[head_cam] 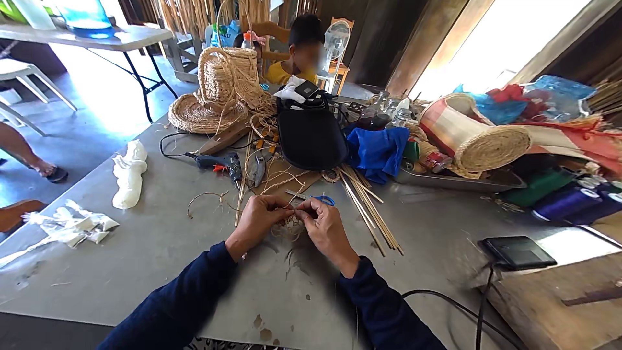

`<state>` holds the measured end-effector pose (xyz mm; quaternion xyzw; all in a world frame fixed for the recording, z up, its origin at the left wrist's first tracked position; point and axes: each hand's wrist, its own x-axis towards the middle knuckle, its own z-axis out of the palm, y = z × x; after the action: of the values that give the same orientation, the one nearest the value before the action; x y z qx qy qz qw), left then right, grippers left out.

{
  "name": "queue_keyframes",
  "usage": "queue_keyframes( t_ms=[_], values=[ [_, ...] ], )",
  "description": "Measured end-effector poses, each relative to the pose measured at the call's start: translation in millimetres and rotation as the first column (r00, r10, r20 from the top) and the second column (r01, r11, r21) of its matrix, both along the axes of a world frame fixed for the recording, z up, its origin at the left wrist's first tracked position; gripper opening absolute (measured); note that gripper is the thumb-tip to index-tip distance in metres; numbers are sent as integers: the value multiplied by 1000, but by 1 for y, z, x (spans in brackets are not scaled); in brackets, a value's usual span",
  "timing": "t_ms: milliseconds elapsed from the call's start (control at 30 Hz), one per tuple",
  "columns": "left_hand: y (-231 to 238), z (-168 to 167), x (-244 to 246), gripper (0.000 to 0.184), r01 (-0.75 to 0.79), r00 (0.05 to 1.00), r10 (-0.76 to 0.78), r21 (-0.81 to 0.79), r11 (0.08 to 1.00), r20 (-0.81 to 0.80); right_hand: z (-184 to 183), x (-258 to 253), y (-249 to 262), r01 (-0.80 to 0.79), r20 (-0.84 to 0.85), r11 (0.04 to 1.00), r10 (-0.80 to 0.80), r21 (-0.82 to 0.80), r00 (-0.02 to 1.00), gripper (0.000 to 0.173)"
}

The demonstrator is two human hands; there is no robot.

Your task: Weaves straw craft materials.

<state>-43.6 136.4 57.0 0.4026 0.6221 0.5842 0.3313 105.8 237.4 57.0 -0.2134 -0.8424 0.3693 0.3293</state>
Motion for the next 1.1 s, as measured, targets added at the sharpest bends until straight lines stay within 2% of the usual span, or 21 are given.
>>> queue_keyframes(
  t_ms=[100, 133, 200, 233, 300, 433, 667, 900, 1000, 1100],
  values=[
    [-1, 2, -2, 4, 20, 1000, -20, -8, 1000, -11, -5, 1, 9, 165, -149, 925, -120, 343, 981, 16],
    [-2, 3, -3, 4, 46, 999, -47, -19, 999, -27, -5, 3, 12, 165, -152, 899, -112, 406, 982, 23],
    [-4, 3, -4, 3, 108, 990, -111, -42, 993, -81, -1, 5, 15, 50, -66, 884, -22, 465, 998, 38],
    [-4, 3, -4, 3, 133, 984, -138, -53, 990, -115, -1, 6, 15, -22, -16, 876, 34, 481, 999, 40],
    [-4, 2, -4, 5, 159, 970, -168, -67, 985, -175, -3, 5, 14, -136, 44, 864, 132, 485, 990, 29],
    [-4, 3, -4, 13, 166, 968, -176, -67, 984, -179, -1, 9, 16, -208, 11, 901, 221, 380, 975, 19],
    [-4, 2, -2, 11, 106, 963, -102, 5, 994, -249, -3, 5, 12, -79, -116, 974, 105, 213, 988, 15],
    [-3, 2, 0, 18, 94, 991, -81, 126, 988, -105, -4, 2, 6, -57, -129, 998, 57, 8, 990, 14],
    [-2, -1, 0, 17, 64, 995, -48, 188, 980, -88, -5, 1, 4, -74, -126, 991, 60, -110, 990, 12],
    [-2, -1, -2, 14, 22, 996, -5, 193, 981, -90, -4, -1, 3, -90, -104, 985, 75, -148, 992, 12]
  ],
)
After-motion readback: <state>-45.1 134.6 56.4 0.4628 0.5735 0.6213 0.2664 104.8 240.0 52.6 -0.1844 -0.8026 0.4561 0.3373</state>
